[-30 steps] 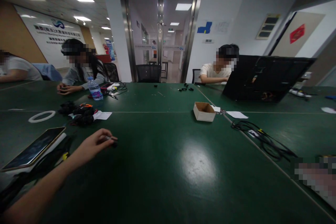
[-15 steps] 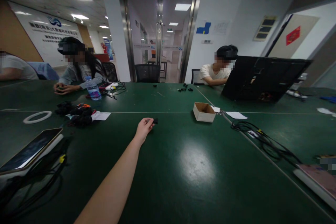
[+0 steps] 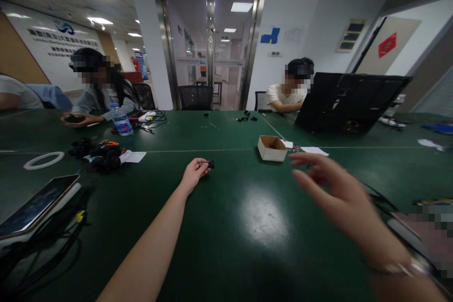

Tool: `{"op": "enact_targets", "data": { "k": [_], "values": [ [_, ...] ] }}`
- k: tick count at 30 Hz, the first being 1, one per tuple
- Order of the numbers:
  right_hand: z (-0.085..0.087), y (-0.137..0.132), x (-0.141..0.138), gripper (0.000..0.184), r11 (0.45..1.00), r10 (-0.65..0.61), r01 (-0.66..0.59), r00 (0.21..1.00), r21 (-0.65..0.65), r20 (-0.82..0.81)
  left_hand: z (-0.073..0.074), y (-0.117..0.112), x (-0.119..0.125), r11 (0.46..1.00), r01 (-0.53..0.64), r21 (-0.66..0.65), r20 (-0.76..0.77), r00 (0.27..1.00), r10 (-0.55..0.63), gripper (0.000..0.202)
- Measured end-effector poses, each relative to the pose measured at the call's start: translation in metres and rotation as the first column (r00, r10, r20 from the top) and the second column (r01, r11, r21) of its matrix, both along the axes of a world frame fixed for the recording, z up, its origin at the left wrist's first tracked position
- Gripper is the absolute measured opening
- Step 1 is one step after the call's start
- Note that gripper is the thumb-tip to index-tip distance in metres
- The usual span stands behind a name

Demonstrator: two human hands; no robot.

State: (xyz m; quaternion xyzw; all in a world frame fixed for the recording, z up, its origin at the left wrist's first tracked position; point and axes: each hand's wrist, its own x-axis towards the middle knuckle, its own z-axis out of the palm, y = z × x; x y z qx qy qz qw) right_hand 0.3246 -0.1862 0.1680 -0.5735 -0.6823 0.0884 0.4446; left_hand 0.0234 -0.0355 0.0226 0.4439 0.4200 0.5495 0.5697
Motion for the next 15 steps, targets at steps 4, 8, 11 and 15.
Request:
{"op": "enact_targets", "data": {
  "k": [4, 8, 11, 15],
  "values": [
    [-0.044, 0.091, -0.077, 0.039, 0.833, 0.235, -0.386, 0.896, -0.397, -0.377, -0.004, 0.003, -0.001, 1.0, 0.028, 0.013, 0.011, 1.0, -0.028, 0.02],
    [-0.113, 0.154, -0.154, 0.043, 0.743, 0.032, -0.513, 0.669, -0.43, -0.743, -0.01, 0.01, 0.0, 1.0, -0.006, 0.012, 0.093, 0.996, 0.004, 0.023],
    [-0.148, 0.166, -0.189, 0.035, 0.846, 0.022, -0.459, 0.538, -0.271, -0.843, -0.014, 0.014, 0.001, 1.0, -0.029, 0.013, 0.094, 0.995, 0.027, 0.024],
    [-0.163, 0.165, -0.197, 0.038, 0.922, 0.066, -0.359, 0.515, -0.145, -0.855, -0.013, 0.014, 0.002, 0.999, -0.039, -0.015, 0.119, 0.992, 0.04, 0.022]
  ]
}}
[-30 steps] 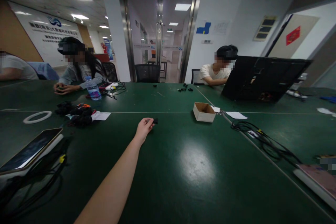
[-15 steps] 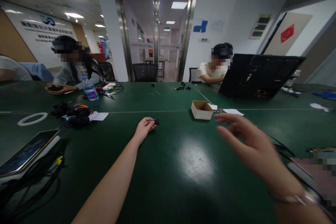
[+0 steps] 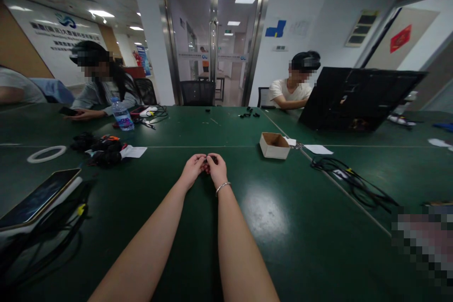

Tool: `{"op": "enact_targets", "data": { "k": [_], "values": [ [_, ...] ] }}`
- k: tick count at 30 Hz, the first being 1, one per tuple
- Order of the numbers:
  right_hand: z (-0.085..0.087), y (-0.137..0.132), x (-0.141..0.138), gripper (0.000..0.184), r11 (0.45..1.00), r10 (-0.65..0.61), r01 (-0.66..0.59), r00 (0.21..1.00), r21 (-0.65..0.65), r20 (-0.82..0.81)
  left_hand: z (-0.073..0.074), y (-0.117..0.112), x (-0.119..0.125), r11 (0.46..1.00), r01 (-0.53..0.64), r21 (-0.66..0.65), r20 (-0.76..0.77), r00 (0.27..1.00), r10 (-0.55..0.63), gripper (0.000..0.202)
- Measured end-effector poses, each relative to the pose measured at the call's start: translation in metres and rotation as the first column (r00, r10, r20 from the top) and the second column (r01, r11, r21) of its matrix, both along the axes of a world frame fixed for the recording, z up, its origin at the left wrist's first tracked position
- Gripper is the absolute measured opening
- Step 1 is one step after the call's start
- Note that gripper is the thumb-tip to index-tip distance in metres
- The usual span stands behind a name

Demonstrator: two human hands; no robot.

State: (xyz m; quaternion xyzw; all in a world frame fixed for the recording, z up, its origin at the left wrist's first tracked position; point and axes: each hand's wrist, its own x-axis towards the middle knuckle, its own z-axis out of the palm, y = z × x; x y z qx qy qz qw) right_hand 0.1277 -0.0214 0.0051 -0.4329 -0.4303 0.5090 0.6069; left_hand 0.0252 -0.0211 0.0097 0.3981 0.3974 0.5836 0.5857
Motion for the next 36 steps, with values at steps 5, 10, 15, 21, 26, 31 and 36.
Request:
{"op": "enact_targets", "data": {
  "k": [5, 10, 15, 21, 26, 31, 36],
  "values": [
    [0.003, -0.004, 0.014, 0.045, 0.996, 0.086, -0.086, 0.99, 0.007, -0.112, 0.001, -0.002, -0.001, 1.0, 0.01, 0.002, -0.024, 1.0, -0.01, 0.018],
    [0.006, -0.004, 0.014, 0.051, 0.992, 0.125, -0.128, 0.979, -0.003, -0.164, -0.005, 0.001, -0.005, 0.995, -0.033, 0.092, -0.135, 0.99, 0.046, 0.023],
    [0.007, -0.005, 0.013, 0.046, 0.983, 0.175, -0.183, 0.961, -0.019, -0.216, -0.008, 0.003, -0.004, 0.993, -0.061, 0.099, -0.13, 0.989, 0.074, 0.027],
    [0.008, -0.006, 0.014, 0.044, 0.979, 0.195, -0.204, 0.955, -0.019, -0.222, -0.003, 0.0, -0.003, 0.99, -0.103, 0.098, -0.125, 0.985, 0.115, 0.026],
    [0.005, -0.004, 0.014, 0.046, 0.983, 0.17, -0.18, 0.962, -0.026, -0.215, -0.004, 0.002, -0.003, 0.985, -0.141, 0.095, -0.137, 0.979, 0.153, 0.029],
    [0.004, -0.003, 0.012, 0.043, 0.996, 0.081, -0.088, 0.971, -0.022, -0.225, -0.004, 0.003, -0.005, 0.983, -0.14, 0.122, -0.164, 0.974, 0.159, 0.035],
    [0.006, -0.005, 0.012, 0.044, 0.995, 0.093, -0.099, 0.973, -0.018, -0.213, -0.003, 0.004, -0.008, 0.984, -0.14, 0.112, -0.21, 0.964, 0.161, 0.039]
  ]
}}
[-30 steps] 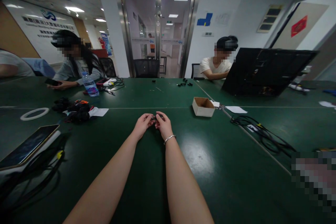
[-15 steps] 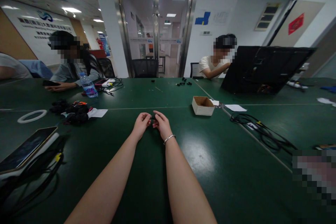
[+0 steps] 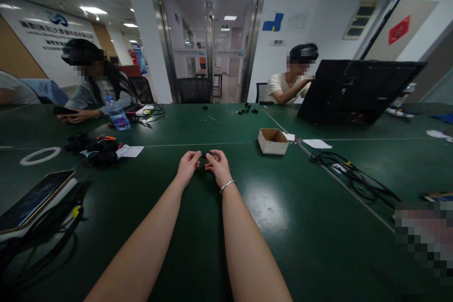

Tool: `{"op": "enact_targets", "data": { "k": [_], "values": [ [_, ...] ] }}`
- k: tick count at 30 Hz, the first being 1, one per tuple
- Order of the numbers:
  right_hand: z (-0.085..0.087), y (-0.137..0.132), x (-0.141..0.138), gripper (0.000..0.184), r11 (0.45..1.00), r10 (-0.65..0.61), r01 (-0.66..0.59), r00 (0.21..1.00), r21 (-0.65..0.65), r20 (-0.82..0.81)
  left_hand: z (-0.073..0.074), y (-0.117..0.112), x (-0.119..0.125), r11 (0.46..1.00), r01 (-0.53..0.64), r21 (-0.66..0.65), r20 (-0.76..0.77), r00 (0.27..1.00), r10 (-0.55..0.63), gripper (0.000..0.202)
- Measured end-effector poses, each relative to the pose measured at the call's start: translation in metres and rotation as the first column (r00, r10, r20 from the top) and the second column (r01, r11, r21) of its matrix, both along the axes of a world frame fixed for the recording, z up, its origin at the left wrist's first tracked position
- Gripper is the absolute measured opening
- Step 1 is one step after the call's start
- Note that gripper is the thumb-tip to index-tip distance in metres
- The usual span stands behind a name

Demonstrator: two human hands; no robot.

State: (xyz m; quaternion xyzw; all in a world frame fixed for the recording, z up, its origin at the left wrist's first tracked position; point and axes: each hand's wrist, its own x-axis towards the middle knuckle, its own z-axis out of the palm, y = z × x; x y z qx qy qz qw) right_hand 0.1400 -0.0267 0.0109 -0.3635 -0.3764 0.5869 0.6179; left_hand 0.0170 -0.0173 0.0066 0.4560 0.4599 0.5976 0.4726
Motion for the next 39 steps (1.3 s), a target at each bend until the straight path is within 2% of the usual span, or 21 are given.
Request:
{"op": "enact_targets", "data": {
  "k": [13, 32, 39],
  "values": [
    [0.004, -0.003, 0.003, 0.044, 0.999, 0.036, -0.036, 0.999, -0.01, -0.005, -0.001, 0.002, -0.002, 0.999, 0.023, -0.034, 0.026, 0.999, -0.022, 0.046],
    [0.004, -0.003, 0.005, 0.047, 0.996, 0.093, -0.093, 0.996, 0.001, -0.012, 0.007, -0.004, -0.002, 0.998, 0.04, -0.052, -0.031, 0.999, -0.042, 0.049],
    [0.005, -0.004, 0.006, 0.043, 0.993, 0.114, -0.114, 0.993, 0.017, -0.01, 0.007, -0.004, -0.003, 0.997, 0.037, -0.072, -0.067, 0.997, -0.042, 0.051]
  ]
}}
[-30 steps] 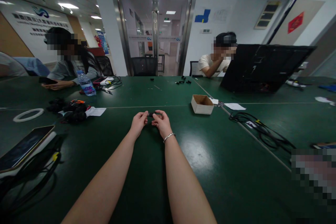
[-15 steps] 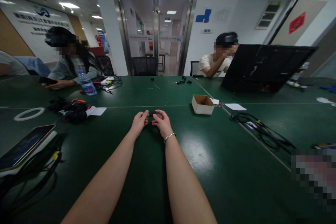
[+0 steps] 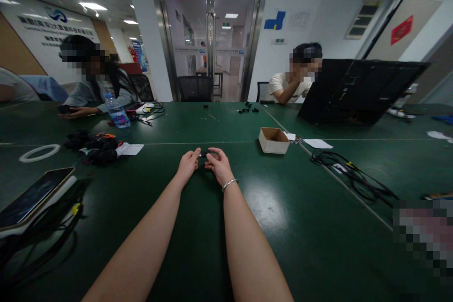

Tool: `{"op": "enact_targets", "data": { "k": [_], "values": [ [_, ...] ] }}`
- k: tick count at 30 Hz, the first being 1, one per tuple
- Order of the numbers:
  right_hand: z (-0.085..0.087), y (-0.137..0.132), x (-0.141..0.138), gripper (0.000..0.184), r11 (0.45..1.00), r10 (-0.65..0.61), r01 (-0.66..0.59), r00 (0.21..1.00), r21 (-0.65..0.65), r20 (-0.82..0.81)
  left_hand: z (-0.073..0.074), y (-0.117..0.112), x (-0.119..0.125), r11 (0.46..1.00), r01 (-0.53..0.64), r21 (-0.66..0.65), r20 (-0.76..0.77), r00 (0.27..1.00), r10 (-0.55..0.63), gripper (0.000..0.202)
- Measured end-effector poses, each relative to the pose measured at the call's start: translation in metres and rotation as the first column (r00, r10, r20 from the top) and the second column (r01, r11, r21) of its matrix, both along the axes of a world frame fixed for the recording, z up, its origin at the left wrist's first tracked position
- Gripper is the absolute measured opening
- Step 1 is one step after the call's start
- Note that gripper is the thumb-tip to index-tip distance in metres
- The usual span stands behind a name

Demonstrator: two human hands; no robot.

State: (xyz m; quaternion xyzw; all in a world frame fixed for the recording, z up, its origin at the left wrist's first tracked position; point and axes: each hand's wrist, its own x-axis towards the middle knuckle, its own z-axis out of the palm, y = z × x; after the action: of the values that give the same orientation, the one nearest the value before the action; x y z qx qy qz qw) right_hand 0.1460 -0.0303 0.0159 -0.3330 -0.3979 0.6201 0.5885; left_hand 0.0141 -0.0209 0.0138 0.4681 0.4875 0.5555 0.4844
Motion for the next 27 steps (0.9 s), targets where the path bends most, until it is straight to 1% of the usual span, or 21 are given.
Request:
{"op": "enact_targets", "data": {
  "k": [5, 7, 10, 15, 18, 21, 23, 25, 27],
  "values": [
    [0.0003, -0.0002, 0.0003, 0.042, 1.0, 0.007, -0.007, 1.0, -0.009, -0.001, -0.0007, 0.0007, 0.0006, 1.0, 0.005, -0.012, -0.017, 1.0, -0.005, 0.051],
    [0.0003, -0.0004, 0.0003, 0.042, 1.0, 0.003, -0.003, 1.0, -0.012, -0.008, -0.0017, 0.0012, 0.0012, 1.0, 0.007, 0.002, -0.024, 1.0, -0.006, 0.05],
    [0.0007, -0.0009, -0.0003, 0.044, 1.0, -0.002, 0.002, 1.0, -0.011, -0.018, -0.0051, 0.0031, 0.0023, 0.999, -0.021, 0.034, -0.026, 0.999, 0.022, 0.05],
    [0.0008, -0.0003, -0.0022, 0.043, 0.999, -0.044, 0.043, 0.999, -0.027, -0.027, -0.0089, 0.0054, 0.0022, 0.992, -0.034, 0.118, -0.038, 0.999, 0.038, 0.041],
    [0.0005, 0.0012, -0.0029, 0.038, 0.994, -0.082, 0.08, 0.996, -0.068, -0.034, -0.0057, 0.0039, 0.0009, 0.979, -0.038, 0.202, -0.055, 0.997, 0.05, 0.033],
    [0.0009, 0.0021, -0.0027, 0.035, 0.991, -0.093, 0.087, 0.995, -0.102, -0.048, -0.0014, 0.0022, 0.0, 0.967, -0.011, 0.255, -0.01, 1.0, 0.014, 0.029],
    [0.0014, 0.0023, -0.0026, 0.032, 0.989, -0.1, 0.093, 0.993, -0.116, -0.057, -0.0002, 0.0021, 0.0002, 0.974, 0.014, 0.225, 0.038, 0.999, -0.023, 0.032],
    [0.0017, 0.0024, -0.0026, 0.03, 0.988, -0.104, 0.097, 0.993, -0.123, -0.058, -0.0008, 0.0027, 0.0009, 0.99, 0.031, 0.141, 0.077, 0.996, -0.042, 0.036],
    [0.0014, 0.0026, -0.0027, 0.029, 0.987, -0.107, 0.099, 0.993, -0.123, -0.054, -0.0026, 0.0035, 0.0021, 0.999, 0.009, 0.04, 0.059, 0.998, -0.011, 0.037]
  ]
}}
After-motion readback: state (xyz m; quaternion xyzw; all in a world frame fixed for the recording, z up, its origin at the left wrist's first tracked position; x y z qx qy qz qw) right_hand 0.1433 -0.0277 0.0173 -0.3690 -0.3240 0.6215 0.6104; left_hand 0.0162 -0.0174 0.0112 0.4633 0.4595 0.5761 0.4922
